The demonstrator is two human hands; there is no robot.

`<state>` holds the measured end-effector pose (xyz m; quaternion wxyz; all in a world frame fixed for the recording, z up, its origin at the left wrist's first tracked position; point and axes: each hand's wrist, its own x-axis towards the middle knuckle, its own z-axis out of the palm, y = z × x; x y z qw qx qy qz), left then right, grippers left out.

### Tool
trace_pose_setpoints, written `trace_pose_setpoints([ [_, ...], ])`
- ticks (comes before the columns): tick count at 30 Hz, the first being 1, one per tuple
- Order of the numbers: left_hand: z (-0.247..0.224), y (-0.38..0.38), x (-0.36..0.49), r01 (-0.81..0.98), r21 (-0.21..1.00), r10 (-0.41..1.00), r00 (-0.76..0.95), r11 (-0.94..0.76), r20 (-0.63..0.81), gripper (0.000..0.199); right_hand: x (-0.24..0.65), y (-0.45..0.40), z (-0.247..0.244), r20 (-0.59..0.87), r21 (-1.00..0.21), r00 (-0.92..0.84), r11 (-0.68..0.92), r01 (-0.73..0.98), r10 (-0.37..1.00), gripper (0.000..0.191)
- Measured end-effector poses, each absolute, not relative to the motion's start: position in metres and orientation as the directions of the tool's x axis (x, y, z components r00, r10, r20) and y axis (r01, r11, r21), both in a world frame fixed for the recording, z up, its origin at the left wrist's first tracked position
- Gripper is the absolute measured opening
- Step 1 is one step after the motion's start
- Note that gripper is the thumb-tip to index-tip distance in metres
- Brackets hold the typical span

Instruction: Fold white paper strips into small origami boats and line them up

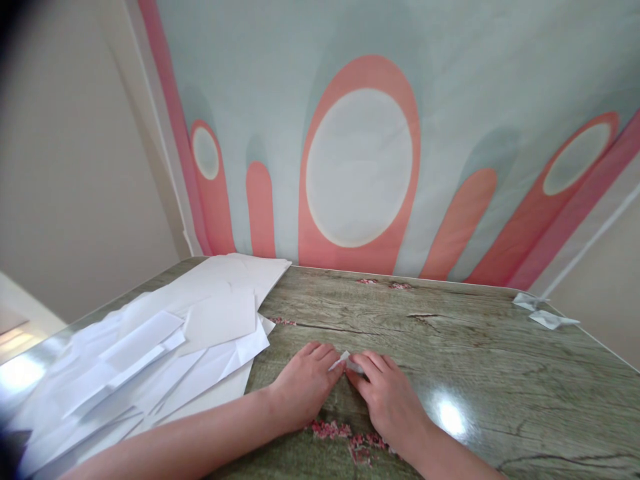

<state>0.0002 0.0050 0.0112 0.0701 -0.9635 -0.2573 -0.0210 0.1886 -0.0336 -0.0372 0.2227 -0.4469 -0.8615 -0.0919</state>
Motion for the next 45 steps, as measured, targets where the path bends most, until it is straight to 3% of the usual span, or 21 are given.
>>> trace_pose_setpoints([
  [14,0.011,0.010,-0.001,0.465,-0.141,0.465,0.885,-0.874,0.034,0.039,0.194,-0.034,-0.022,0.336,0.007,-0.457,0.483,0.875,0.823,0.022],
  [20,0.013,0.009,-0.001,0.471,-0.134,0.471,0.882,-0.872,0.029,0.034,0.195,-0.035,-0.022,0.321,0.106,-0.441,0.431,0.896,0.838,0.020],
  [25,0.014,0.009,-0.001,0.473,-0.141,0.473,0.880,-0.870,0.037,0.032,0.196,-0.035,-0.030,0.425,0.048,-0.410,0.432,0.901,0.807,0.018],
  [30,0.013,0.008,-0.002,0.475,-0.135,0.473,0.880,-0.870,0.047,0.036,0.191,-0.036,-0.031,0.528,0.007,-0.404,0.472,0.882,0.747,0.028],
  [45,0.008,0.009,-0.006,0.510,-0.107,0.502,0.860,-0.854,0.090,0.041,0.186,-0.034,-0.039,0.401,-0.033,-0.537,0.597,0.801,0.742,0.024],
])
